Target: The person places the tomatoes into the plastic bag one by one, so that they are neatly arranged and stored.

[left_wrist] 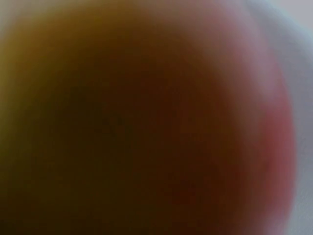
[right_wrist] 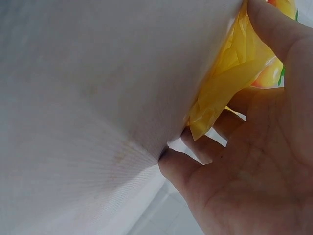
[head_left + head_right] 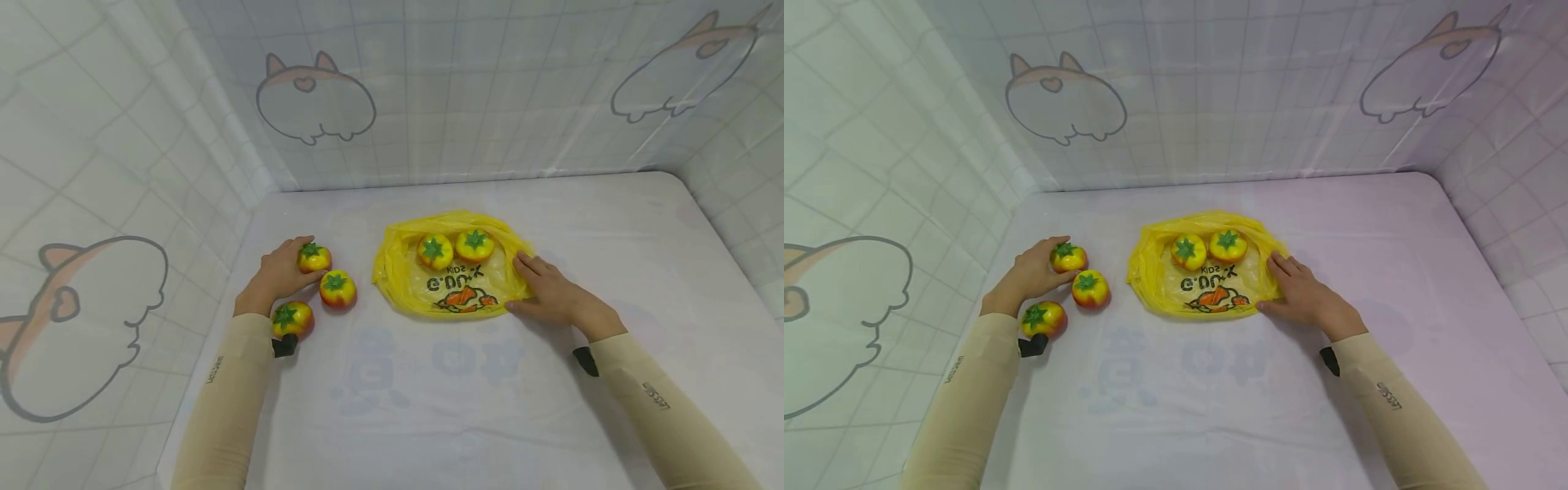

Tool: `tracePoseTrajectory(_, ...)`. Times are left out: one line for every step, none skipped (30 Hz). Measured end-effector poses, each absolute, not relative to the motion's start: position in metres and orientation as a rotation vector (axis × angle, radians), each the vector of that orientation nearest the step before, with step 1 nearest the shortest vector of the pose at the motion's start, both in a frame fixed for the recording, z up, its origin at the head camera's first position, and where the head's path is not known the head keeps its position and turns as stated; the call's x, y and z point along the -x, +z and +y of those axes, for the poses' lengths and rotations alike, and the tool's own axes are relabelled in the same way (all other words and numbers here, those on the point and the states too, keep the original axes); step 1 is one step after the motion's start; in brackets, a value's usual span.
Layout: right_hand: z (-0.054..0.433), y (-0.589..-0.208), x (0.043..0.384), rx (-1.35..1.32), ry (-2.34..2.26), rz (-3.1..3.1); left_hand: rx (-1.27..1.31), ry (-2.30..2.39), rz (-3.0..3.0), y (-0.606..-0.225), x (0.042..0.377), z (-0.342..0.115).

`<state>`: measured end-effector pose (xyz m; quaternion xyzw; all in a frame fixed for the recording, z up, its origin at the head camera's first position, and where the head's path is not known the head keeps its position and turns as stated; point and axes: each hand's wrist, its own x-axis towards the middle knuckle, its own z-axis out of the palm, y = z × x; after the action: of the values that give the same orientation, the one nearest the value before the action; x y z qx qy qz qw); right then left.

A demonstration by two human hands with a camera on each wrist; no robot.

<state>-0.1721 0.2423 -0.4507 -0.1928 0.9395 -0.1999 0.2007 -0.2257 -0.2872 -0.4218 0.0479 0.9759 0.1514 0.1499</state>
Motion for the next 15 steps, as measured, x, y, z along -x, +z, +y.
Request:
tracePoseTrajectory(0.2426, -0.4507, 0.1723, 0.539, -0.557, 2.624, -0.136, 0.433, 2.802, -0.4215, 0.2259, -0.2871)
tracePoseTrajectory(0.2428, -0.4507, 0.1725, 0.539, -0.556, 2.623, -0.137, 0.431, 2.803, -0.4211, 0.226, -0.2869)
tracePoseTrajectory(0.2431, -0.4507, 0.1727, 0.538, -0.556, 2.622, -0.138, 0.431, 2.802, -0.4207, 0.2262, -0.2866)
tracePoseTrajectory(0.2434, -0.4509, 0.1731, 0.54, -0.554, 2.621, -0.141, 0.431, 2.803, -0.4203, 0.2264, -0.2862)
tracePoseTrajectory(0.2436, -0.4509, 0.1733, 0.541, -0.554, 2.621, -0.144, 0.433, 2.805, -0.4197, 0.2265, -0.2858)
tracePoseTrajectory(0.2438, -0.4508, 0.1734, 0.542, -0.554, 2.62, -0.145, 0.436, 2.805, -0.4192, 0.2267, -0.2853)
tracePoseTrajectory(0.2438, -0.4506, 0.1735, 0.543, -0.555, 2.618, -0.144, 0.439, 2.807, -0.4186, 0.2268, -0.2849)
tracePoseTrajectory(0.2439, -0.4503, 0.1736, 0.544, -0.556, 2.617, -0.144, 0.443, 2.808, -0.418, 0.227, -0.2845)
tracePoseTrajectory(0.244, -0.4501, 0.1737, 0.546, -0.556, 2.616, -0.142, 0.445, 2.811, -0.4178, 0.2275, -0.2842)
tracePoseTrajectory(0.244, -0.4499, 0.1736, 0.548, -0.558, 2.617, -0.142, 0.45, 2.814, -0.4176, 0.2283, -0.2839)
tracePoseTrajectory(0.2439, -0.4494, 0.1734, 0.547, -0.561, 2.616, -0.138, 0.457, 2.816, -0.4171, 0.2288, -0.2834)
tracePoseTrajectory(0.2438, -0.449, 0.1733, 0.548, -0.561, 2.616, -0.134, 0.464, 2.817, -0.4165, 0.2295, -0.2828)
tracePoseTrajectory(0.2438, -0.4489, 0.1732, 0.548, -0.561, 2.618, -0.13, 0.471, 2.823, -0.416, 0.2302, -0.2822)
tracePoseTrajectory(0.2437, -0.4489, 0.1731, 0.549, -0.561, 2.62, -0.129, 0.48, 2.829, -0.4155, 0.2308, -0.2814)
tracePoseTrajectory(0.2437, -0.4488, 0.1729, 0.55, -0.561, 2.622, -0.127, 0.49, 2.834, -0.4149, 0.2316, -0.2806)
